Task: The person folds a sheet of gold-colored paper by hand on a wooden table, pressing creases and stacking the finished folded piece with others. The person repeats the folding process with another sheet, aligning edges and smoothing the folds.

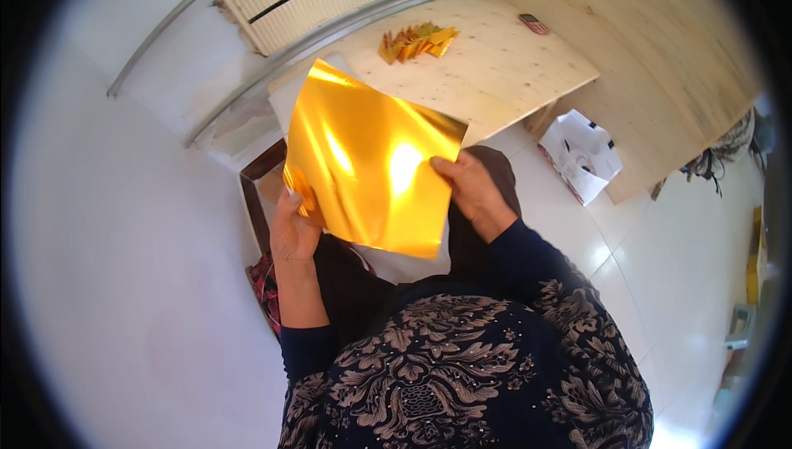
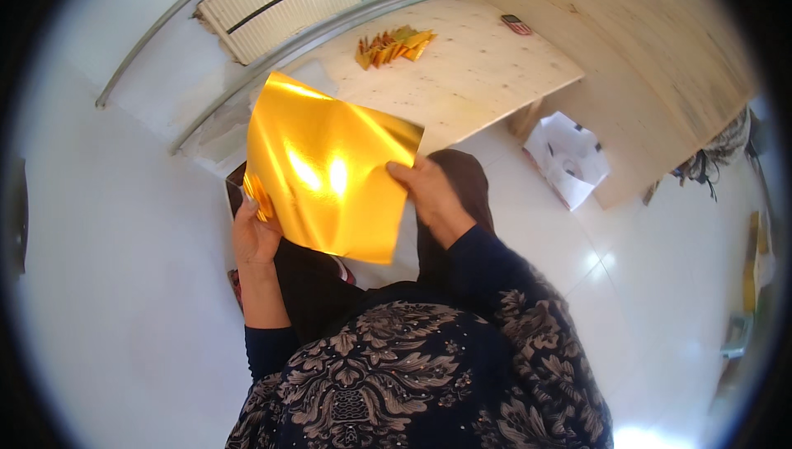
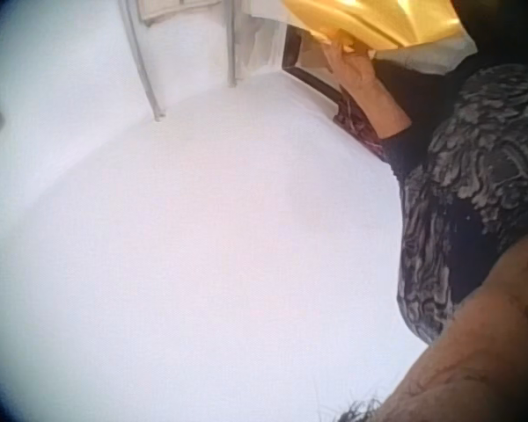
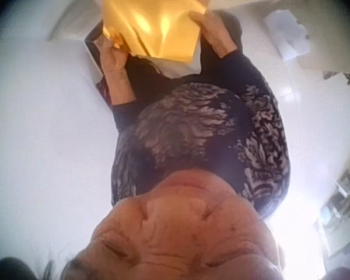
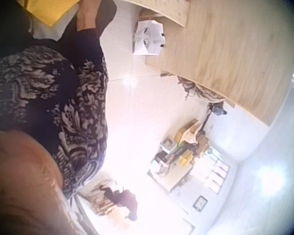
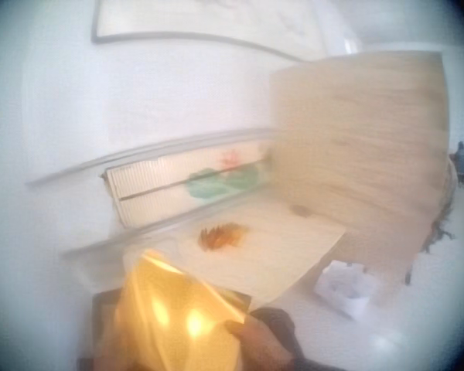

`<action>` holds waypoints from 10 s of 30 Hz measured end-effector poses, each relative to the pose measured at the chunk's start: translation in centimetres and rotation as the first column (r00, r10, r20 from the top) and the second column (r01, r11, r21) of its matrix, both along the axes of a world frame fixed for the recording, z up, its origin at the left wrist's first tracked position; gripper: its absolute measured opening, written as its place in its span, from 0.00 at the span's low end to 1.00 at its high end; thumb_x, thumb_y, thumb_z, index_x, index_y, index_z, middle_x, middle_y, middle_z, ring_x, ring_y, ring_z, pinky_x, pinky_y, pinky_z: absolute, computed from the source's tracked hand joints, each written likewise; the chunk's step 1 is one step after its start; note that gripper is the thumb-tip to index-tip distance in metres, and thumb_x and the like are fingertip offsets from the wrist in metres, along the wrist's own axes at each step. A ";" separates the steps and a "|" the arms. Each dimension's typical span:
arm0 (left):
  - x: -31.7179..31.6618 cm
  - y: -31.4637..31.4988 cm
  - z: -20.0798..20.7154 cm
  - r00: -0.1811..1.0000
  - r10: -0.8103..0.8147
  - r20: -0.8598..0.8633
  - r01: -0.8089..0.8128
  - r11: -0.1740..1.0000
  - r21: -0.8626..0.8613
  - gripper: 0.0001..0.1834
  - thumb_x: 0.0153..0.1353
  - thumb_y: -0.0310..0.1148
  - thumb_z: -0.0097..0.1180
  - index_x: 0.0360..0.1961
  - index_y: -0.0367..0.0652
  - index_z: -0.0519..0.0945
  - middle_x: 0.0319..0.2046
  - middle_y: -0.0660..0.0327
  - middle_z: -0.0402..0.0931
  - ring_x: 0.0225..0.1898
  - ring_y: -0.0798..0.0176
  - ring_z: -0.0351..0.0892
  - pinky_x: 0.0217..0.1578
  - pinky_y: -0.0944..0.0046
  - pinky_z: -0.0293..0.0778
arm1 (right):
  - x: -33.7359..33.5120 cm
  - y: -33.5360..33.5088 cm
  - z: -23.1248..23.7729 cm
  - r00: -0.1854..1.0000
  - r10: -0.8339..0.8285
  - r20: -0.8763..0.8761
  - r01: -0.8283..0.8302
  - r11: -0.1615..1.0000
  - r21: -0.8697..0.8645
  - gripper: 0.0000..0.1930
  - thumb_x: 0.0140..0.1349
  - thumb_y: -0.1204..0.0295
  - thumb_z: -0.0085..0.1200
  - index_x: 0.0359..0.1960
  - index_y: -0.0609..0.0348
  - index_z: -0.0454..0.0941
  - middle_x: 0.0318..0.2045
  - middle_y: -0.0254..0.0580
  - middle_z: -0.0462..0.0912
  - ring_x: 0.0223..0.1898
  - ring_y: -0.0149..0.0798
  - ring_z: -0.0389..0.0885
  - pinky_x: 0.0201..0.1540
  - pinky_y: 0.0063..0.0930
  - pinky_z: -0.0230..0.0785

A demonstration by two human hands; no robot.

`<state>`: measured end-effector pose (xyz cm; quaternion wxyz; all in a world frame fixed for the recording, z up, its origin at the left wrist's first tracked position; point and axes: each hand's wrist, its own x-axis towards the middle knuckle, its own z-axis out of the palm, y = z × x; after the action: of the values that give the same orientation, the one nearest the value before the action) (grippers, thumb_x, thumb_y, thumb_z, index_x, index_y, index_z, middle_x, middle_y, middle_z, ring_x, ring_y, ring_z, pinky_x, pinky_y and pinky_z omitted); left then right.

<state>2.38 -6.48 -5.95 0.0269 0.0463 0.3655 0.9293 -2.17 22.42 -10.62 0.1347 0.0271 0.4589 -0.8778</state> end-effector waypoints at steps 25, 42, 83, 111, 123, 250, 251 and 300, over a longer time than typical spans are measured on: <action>-1.1 4.5 -15.7 0.814 -0.074 0.577 0.332 0.873 -0.356 0.09 0.64 0.38 0.56 0.32 0.43 0.77 0.21 0.65 0.76 0.23 0.67 0.78 0.25 0.68 0.71 | 4.8 8.4 -5.9 0.918 -0.382 -0.108 0.397 0.884 0.247 0.19 0.65 0.72 0.53 0.56 0.68 0.72 0.46 0.37 0.80 0.45 0.29 0.77 0.50 0.22 0.69; -1.0 4.4 -15.3 0.832 0.106 0.545 0.126 0.920 -0.371 0.15 0.64 0.41 0.57 0.24 0.45 0.74 0.16 0.65 0.71 0.13 0.70 0.68 0.17 0.71 0.64 | 4.7 8.1 -5.8 0.911 -0.392 -0.126 0.411 0.847 0.336 0.17 0.66 0.71 0.53 0.54 0.66 0.73 0.44 0.34 0.81 0.42 0.26 0.78 0.48 0.20 0.69; -13.9 -5.8 -12.1 0.958 0.272 0.093 0.075 0.077 -0.994 0.17 0.54 0.37 0.60 0.22 0.33 0.72 0.15 0.56 0.69 0.19 0.63 0.68 0.24 0.59 0.64 | -26.4 10.5 -1.9 0.881 -0.428 -0.200 0.462 0.687 0.561 0.11 0.58 0.63 0.59 0.38 0.56 0.80 0.28 0.29 0.78 0.30 0.24 0.75 0.34 0.20 0.67; -14.2 -3.1 -8.8 0.967 0.222 0.124 0.147 -0.090 -0.985 0.14 0.56 0.37 0.59 0.29 0.35 0.77 0.25 0.50 0.78 0.29 0.50 0.78 0.32 0.56 0.71 | -42.7 5.4 0.0 0.636 -0.501 -0.587 0.761 0.534 0.369 0.12 0.58 0.66 0.61 0.34 0.65 0.81 0.27 0.37 0.82 0.26 0.29 0.77 0.32 0.21 0.70; -14.0 -3.5 -8.6 0.968 0.218 0.127 0.139 -0.042 -0.989 0.14 0.56 0.39 0.59 0.31 0.36 0.78 0.26 0.49 0.79 0.30 0.48 0.78 0.34 0.55 0.72 | -40.1 -6.1 -2.7 0.876 -0.446 -0.184 0.480 0.776 0.409 0.07 0.59 0.69 0.56 0.25 0.56 0.77 0.22 0.31 0.76 0.20 0.23 0.69 0.20 0.20 0.56; -3.0 16.6 4.9 0.903 -0.427 -0.043 0.111 0.331 -0.937 0.37 0.44 0.40 0.74 0.56 0.38 0.74 0.39 0.60 0.77 0.42 0.67 0.75 0.48 0.67 0.70 | 8.1 8.9 5.1 0.884 0.106 -0.456 0.265 0.690 0.674 0.07 0.58 0.73 0.60 0.33 0.64 0.77 0.27 0.43 0.76 0.28 0.38 0.75 0.32 0.28 0.68; -2.9 17.1 4.7 0.904 -0.427 -0.019 0.147 0.353 -0.924 0.33 0.45 0.39 0.73 0.52 0.38 0.76 0.37 0.62 0.77 0.40 0.69 0.75 0.45 0.68 0.71 | 8.4 9.5 5.0 0.888 0.099 -0.448 0.273 0.672 0.689 0.07 0.58 0.72 0.60 0.33 0.64 0.77 0.27 0.43 0.77 0.28 0.39 0.76 0.32 0.28 0.68; -2.2 18.6 2.1 0.975 -0.203 -0.091 0.094 0.745 -0.661 0.03 0.60 0.22 0.60 0.35 0.36 0.80 0.31 0.69 0.75 0.32 0.77 0.68 0.37 0.76 0.64 | 10.3 10.1 1.7 0.845 -0.331 -0.420 0.495 0.780 0.381 0.08 0.62 0.71 0.61 0.35 0.65 0.82 0.30 0.33 0.79 0.35 0.25 0.74 0.39 0.19 0.68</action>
<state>0.17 12.16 -3.86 0.0867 0.1359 0.6623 0.7317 8.11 32.57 -8.96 -0.1537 0.0133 0.6581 -0.7369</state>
